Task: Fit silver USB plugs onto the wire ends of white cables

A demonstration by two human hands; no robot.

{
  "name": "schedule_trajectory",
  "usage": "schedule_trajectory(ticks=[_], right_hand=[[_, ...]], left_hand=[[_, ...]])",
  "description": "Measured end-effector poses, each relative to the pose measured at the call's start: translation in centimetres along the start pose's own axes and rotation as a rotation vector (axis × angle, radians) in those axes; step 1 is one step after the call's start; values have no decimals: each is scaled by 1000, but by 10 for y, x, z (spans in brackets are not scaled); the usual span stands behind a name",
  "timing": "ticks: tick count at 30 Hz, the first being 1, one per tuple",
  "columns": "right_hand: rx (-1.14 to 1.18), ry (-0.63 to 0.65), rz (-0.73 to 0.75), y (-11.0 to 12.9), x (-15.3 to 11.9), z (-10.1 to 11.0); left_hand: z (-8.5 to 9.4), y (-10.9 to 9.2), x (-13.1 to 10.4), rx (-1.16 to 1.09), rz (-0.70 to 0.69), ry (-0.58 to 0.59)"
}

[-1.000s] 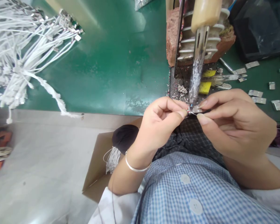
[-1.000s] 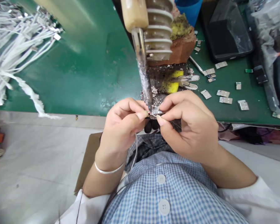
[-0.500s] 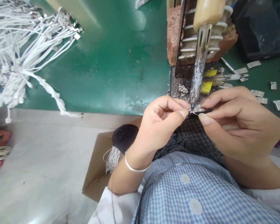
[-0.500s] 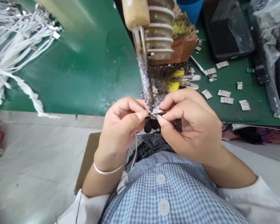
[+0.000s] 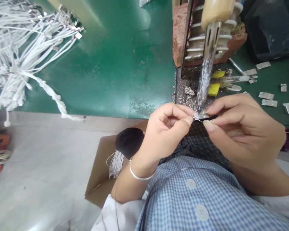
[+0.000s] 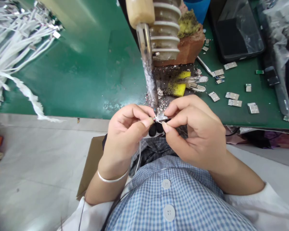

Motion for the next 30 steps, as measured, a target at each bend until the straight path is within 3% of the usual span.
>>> schedule_trajectory(ticks=[10,30], right_hand=[[-52,-33,57,4,0,3],[-166,-56,213,12,3,3]], left_hand=[[-1,-3,-7,47,-102,-25],[-1,4,-9,-26,-117,-42]])
Point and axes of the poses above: each hand's wrist, its own x-axis towards the middle knuckle, its own z-axis out of the back of the hand, y = z × x, the point moved 10 cm from there along x, towards the middle knuckle, and after that the axes turned 2 degrees about -x, right-handed, at the moved point
